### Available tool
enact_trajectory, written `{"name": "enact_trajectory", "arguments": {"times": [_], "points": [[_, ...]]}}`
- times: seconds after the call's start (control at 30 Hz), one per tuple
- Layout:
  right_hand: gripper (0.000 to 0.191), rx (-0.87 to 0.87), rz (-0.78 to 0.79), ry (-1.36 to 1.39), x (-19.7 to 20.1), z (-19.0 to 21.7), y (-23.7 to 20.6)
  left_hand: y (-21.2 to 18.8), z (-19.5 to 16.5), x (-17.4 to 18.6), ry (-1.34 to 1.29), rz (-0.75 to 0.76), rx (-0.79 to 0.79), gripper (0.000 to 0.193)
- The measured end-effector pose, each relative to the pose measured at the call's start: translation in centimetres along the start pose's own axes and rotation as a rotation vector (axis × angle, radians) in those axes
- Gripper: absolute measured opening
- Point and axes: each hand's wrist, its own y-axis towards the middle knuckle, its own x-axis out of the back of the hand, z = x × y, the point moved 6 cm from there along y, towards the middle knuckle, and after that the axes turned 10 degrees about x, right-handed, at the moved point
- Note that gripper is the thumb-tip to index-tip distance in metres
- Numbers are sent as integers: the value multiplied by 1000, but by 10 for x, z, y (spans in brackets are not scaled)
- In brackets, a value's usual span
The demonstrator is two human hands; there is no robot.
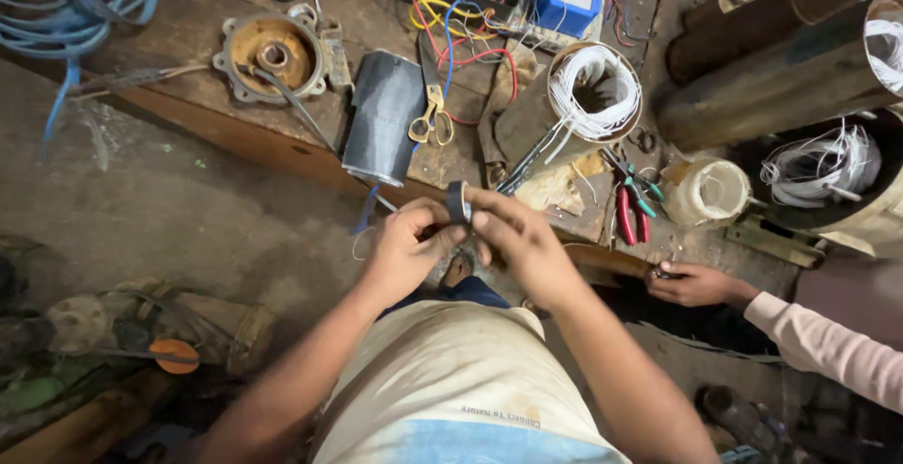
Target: The person strips the ends of two wires, twists them together, and wraps the joint with electrical tape. They then repeat the process for a second pair of wires, securing each connection with tape.
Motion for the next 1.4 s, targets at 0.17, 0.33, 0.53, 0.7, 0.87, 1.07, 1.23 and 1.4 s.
{"name": "enact_trajectory", "arguments": {"times": [0.17, 0.33, 0.53, 0.7, 0.87, 1.07, 1.23, 1.4], "points": [[16, 150, -198, -156, 5, -21, -13, 13, 33, -21, -411, 109, 404, 39], [17, 701, -68, -1344, 5, -2, -13, 8, 6, -8, 102, 28, 52, 32], [39, -64, -66, 13, 32, -11, -3, 5, -32, 7, 141, -16, -162, 20], [24, 420, 41, -551, 15, 56, 2, 17, -27, -8, 56, -26, 63, 30], [24, 716, -198, -1177, 33, 105, -2, 21, -21, -10, 30, -132, 164, 43], [33, 1011, 264, -1430, 28, 97, 29, 19, -19, -17, 48, -84, 229, 40], [28, 1084, 429, -1342, 34, 92, 32, 21, -17, -21, 92, -97, 260, 42], [21, 1140, 579, -1512, 45, 82, 36, 24, -27, -28, 212, -160, 215, 33]]}}
